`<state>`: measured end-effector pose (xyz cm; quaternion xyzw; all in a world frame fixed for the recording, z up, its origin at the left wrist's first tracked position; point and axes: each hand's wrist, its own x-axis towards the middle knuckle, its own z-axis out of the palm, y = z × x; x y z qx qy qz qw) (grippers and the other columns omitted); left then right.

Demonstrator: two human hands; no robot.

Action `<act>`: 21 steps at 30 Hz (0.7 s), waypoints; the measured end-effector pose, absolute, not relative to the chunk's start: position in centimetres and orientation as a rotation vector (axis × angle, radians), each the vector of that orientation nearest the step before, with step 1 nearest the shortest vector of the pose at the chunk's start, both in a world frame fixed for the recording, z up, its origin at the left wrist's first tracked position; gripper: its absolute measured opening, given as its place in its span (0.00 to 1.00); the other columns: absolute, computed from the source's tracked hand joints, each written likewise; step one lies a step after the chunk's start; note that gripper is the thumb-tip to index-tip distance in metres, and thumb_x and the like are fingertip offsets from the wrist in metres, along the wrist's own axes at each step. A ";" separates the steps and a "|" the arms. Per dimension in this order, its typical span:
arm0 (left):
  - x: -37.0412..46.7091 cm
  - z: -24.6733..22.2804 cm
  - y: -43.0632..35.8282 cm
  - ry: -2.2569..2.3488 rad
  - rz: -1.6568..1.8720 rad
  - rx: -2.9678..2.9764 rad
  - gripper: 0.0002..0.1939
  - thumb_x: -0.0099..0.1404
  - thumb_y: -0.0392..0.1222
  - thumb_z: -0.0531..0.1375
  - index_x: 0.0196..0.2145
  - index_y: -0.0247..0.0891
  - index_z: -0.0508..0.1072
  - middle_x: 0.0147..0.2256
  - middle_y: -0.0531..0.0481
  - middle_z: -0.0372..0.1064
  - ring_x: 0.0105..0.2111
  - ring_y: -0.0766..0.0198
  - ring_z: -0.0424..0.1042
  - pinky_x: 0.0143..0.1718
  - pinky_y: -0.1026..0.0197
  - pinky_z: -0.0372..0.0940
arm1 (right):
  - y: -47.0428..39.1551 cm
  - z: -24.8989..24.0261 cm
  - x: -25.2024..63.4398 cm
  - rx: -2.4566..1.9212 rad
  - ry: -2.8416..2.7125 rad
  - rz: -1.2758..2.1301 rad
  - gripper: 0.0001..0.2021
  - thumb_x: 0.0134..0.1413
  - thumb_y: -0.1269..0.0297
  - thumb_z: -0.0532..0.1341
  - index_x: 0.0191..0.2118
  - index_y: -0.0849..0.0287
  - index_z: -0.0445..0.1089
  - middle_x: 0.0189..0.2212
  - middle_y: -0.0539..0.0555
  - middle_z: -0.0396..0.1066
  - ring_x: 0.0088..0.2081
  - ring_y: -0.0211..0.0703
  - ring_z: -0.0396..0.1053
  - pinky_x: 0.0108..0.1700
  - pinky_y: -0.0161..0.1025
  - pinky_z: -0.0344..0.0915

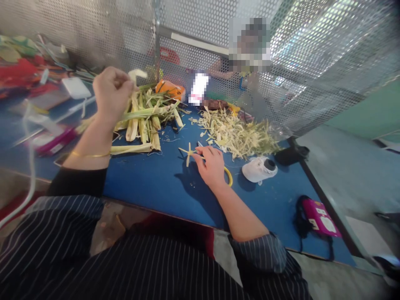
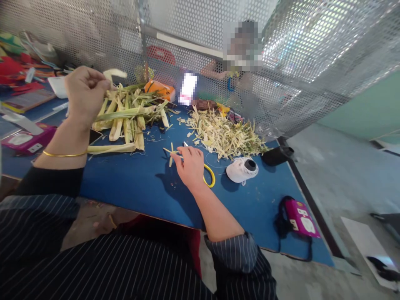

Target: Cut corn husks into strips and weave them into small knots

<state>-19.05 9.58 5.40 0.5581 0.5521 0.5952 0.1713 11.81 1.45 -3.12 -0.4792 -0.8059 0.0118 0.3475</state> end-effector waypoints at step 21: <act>-5.0 0.7 1.6 0.709 0.792 0.727 0.10 0.57 0.30 0.61 0.38 0.34 0.76 0.22 0.55 0.60 0.16 0.77 0.52 0.15 0.72 0.47 | 1.4 -0.3 13.0 -1.097 -1.345 0.851 0.04 0.51 0.64 0.64 0.34 0.55 0.72 0.24 0.46 0.71 0.28 0.35 0.71 0.35 0.37 0.69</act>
